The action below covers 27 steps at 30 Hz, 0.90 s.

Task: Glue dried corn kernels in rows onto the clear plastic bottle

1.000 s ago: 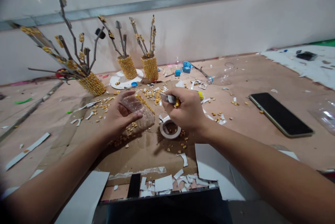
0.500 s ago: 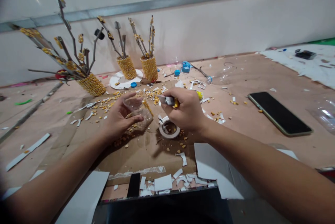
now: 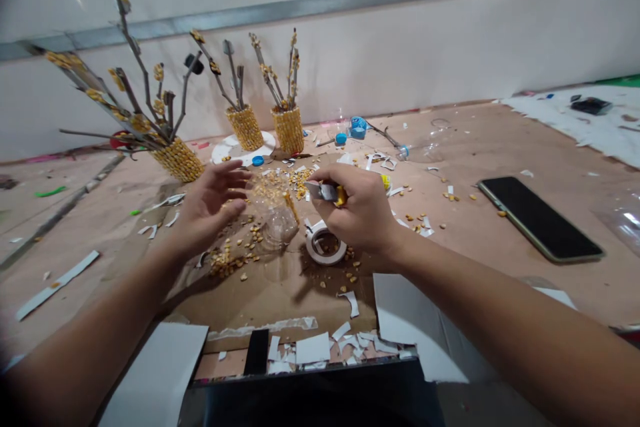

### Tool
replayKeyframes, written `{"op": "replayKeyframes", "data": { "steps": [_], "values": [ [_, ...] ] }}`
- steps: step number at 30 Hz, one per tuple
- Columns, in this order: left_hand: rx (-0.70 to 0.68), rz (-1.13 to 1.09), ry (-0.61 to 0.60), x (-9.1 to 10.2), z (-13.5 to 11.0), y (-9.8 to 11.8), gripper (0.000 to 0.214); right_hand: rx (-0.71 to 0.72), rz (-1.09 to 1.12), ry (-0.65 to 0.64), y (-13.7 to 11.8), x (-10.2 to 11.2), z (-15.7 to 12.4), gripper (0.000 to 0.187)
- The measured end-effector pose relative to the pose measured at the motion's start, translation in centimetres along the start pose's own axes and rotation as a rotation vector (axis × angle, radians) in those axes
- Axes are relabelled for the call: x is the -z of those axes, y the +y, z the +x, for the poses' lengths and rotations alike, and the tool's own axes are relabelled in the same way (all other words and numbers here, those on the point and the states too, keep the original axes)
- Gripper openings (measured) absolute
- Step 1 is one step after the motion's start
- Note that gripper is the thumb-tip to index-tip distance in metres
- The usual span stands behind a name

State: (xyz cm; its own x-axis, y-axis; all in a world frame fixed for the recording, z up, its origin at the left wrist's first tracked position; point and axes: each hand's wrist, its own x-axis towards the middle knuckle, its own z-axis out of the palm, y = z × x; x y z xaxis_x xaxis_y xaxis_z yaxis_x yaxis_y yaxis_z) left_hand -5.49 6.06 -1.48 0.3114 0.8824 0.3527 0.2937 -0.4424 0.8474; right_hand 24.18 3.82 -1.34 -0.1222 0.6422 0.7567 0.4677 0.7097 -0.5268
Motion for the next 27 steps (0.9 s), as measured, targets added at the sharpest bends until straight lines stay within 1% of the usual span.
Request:
{"op": "replayKeyframes", "data": {
  "steps": [1,2,4,6,7,9,10,11,13,15,17,19,22,24,27],
  "values": [
    [0.003,0.069,0.014,1.1,0.2,0.3,0.049,-0.006,-0.001,0.0,0.0,0.0,0.0,0.008],
    [0.026,0.161,0.0,2.0,0.3,0.6,0.037,-0.012,-0.004,0.0,0.0,0.1,0.0,0.008],
    [0.136,0.389,-0.135,3.4,0.3,0.9,0.025,-0.019,-0.013,-0.001,0.1,0.0,-0.1,0.008],
    [0.216,0.57,-0.3,3.6,0.2,0.8,0.021,-0.018,-0.015,-0.005,0.3,0.0,-0.2,0.008],
    [0.226,0.634,-0.363,3.4,0.1,0.6,0.021,-0.016,-0.017,-0.006,0.4,-0.1,-0.3,0.008],
    [0.184,0.717,-0.447,2.7,0.0,0.1,0.021,-0.014,-0.023,-0.01,0.5,-0.2,-0.4,0.009],
    [0.154,0.741,-0.469,2.5,0.0,-0.1,0.022,-0.012,-0.028,-0.01,0.5,-0.2,-0.5,0.009],
    [0.129,0.76,-0.473,2.5,0.0,-0.2,0.022,-0.011,-0.032,-0.01,0.5,-0.3,-0.5,0.009],
    [0.112,0.793,-0.429,3.0,0.2,-0.2,0.023,-0.006,-0.032,-0.01,0.5,-0.2,-0.6,0.008],
    [0.13,0.835,-0.35,4.1,0.4,0.1,0.024,-0.002,-0.029,-0.011,0.4,-0.2,-0.6,0.008],
    [0.172,0.891,-0.311,5.2,0.5,0.4,0.023,-0.002,-0.031,-0.021,0.3,-0.2,-0.6,0.008],
    [0.239,0.941,-0.344,5.9,0.6,0.6,0.019,0.0,-0.038,-0.033,0.3,-0.1,-0.6,0.009],
    [0.341,0.953,-0.41,5.8,0.4,0.6,0.022,0.009,-0.05,-0.037,0.1,-0.1,-0.5,0.009],
    [0.355,0.936,-0.425,5.3,0.2,0.5,0.025,0.017,-0.053,-0.034,0.0,-0.1,-0.5,0.009],
    [0.313,0.935,-0.452,4.9,0.1,0.5,0.023,0.018,-0.052,-0.033,-0.2,0.0,-0.5,0.01]
  ]
}}
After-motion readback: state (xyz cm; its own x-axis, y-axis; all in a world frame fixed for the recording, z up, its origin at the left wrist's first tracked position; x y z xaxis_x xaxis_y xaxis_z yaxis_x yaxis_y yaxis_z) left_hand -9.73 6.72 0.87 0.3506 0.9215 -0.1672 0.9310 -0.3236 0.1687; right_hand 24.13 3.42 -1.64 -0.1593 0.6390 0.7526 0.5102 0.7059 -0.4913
